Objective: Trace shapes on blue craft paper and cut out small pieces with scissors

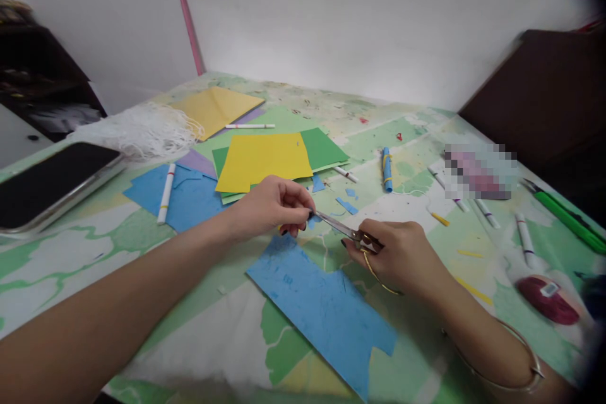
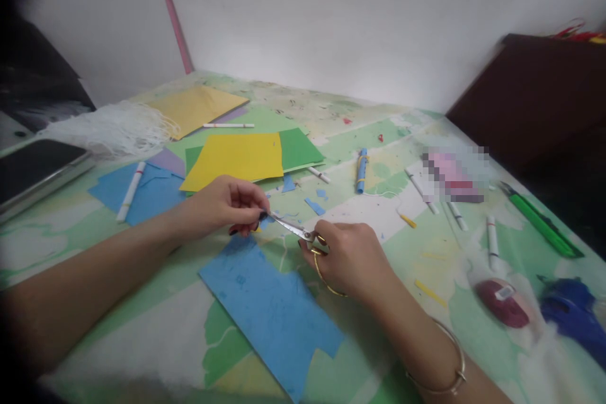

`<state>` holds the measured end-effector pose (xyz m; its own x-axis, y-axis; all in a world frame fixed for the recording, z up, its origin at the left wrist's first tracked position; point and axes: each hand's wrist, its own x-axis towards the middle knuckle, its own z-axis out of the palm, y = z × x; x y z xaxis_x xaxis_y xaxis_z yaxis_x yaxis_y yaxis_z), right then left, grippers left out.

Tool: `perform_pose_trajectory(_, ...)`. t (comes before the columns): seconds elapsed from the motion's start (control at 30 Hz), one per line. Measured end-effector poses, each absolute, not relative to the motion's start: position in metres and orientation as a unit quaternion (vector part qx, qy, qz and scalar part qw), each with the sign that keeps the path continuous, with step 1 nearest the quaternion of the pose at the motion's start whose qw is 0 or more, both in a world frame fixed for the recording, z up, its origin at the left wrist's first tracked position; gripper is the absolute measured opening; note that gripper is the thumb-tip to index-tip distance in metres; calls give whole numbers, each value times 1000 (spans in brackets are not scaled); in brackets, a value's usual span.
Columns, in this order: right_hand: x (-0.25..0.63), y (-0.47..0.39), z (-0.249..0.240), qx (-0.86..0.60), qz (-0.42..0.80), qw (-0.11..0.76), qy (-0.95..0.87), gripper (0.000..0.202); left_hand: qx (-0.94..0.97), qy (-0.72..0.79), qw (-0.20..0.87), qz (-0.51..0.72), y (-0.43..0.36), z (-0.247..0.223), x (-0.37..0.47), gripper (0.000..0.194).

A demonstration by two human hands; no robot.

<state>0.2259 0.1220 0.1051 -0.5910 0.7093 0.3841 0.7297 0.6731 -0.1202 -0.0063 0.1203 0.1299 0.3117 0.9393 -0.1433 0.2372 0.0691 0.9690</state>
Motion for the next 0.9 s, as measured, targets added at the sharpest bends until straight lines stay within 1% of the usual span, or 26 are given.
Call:
perform_pose_trajectory(0.47,227,121,104,-389,-53,204,-897,26,603,493,545,310,120,129,-7,8)
perform_pose_trajectory(0.63,226,121,103,-395,-74,192,-895,24,594,492,558,308,121,128,-8,9)
perform_pose_trajectory(0.9,226,120,103,-398,-60,199,-894,25,582,491,565,318,122,128,-5,8)
